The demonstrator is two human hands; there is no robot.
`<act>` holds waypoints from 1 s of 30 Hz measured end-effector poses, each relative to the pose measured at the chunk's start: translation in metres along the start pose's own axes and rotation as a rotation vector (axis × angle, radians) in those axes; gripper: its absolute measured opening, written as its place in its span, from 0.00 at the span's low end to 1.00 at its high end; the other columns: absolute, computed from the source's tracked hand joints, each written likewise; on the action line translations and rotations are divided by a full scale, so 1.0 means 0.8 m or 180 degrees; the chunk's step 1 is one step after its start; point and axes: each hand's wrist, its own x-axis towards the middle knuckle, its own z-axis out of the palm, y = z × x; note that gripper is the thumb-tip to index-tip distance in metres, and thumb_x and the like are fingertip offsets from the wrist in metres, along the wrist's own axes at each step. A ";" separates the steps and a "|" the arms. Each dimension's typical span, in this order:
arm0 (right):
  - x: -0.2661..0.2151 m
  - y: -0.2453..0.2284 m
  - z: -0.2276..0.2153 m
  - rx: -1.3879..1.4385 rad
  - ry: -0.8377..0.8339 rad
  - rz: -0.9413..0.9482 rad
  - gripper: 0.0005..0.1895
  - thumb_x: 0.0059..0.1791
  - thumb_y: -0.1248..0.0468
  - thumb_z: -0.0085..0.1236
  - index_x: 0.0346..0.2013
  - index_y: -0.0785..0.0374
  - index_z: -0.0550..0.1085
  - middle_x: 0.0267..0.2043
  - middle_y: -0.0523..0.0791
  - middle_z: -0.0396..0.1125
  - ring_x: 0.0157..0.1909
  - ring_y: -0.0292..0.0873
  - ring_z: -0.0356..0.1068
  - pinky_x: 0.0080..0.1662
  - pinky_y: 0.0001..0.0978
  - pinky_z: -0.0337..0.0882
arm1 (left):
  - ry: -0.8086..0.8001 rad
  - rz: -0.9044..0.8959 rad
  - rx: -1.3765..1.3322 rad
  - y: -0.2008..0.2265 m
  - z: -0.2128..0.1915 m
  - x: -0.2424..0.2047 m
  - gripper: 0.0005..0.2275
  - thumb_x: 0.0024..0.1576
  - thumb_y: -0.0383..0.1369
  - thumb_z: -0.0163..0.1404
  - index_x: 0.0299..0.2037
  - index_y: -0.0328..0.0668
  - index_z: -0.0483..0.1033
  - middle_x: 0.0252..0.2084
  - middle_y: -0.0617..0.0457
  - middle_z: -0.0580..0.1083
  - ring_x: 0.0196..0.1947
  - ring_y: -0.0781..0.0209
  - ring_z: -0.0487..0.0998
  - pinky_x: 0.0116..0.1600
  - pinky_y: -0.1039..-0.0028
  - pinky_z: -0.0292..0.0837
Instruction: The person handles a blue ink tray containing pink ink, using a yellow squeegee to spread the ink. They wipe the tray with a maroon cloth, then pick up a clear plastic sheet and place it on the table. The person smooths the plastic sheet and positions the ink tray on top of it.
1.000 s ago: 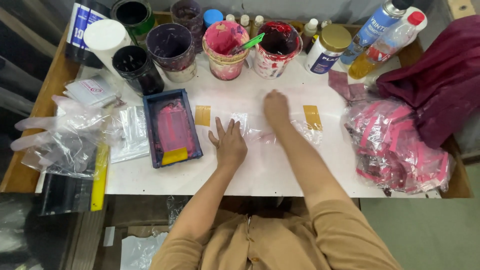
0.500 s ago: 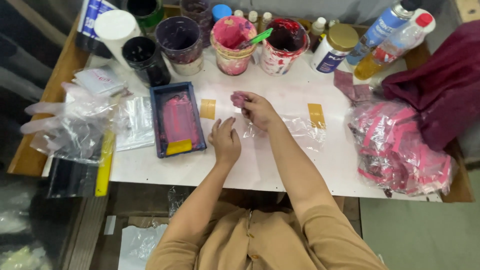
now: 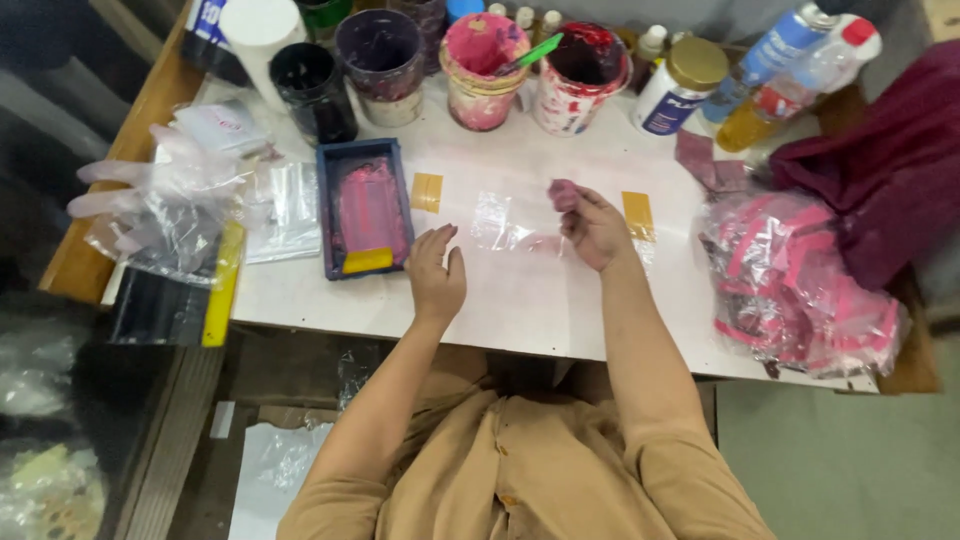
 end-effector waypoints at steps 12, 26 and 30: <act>0.049 -0.036 -0.278 -0.0321 0.1783 -0.1313 0.38 0.60 0.41 0.63 0.75 0.41 0.51 0.78 0.40 0.45 0.71 0.68 0.61 0.65 0.43 0.65 | -0.0533 -0.0364 0.0479 0.019 0.042 0.062 0.11 0.60 0.32 0.52 0.52 0.50 0.79 0.49 0.54 0.76 0.54 0.52 0.72 0.59 0.59 0.59; -0.071 -0.032 -0.132 -0.5146 0.1820 0.0036 0.18 0.44 0.46 0.67 0.42 0.51 0.81 0.40 0.43 0.73 0.47 0.50 0.75 0.48 0.44 0.73 | -0.1421 -0.0744 0.1586 0.014 0.072 0.136 0.11 0.53 0.38 0.62 0.40 0.43 0.82 0.42 0.48 0.74 0.50 0.47 0.74 0.53 0.57 0.62; -0.055 -0.014 -0.153 -0.4257 0.1563 -0.0434 0.12 0.48 0.52 0.65 0.42 0.51 0.80 0.35 0.44 0.74 0.43 0.51 0.75 0.45 0.43 0.73 | -0.1284 -0.0593 0.1579 0.002 0.082 0.123 0.06 0.54 0.38 0.60 0.36 0.48 0.83 0.39 0.52 0.74 0.49 0.50 0.73 0.53 0.59 0.61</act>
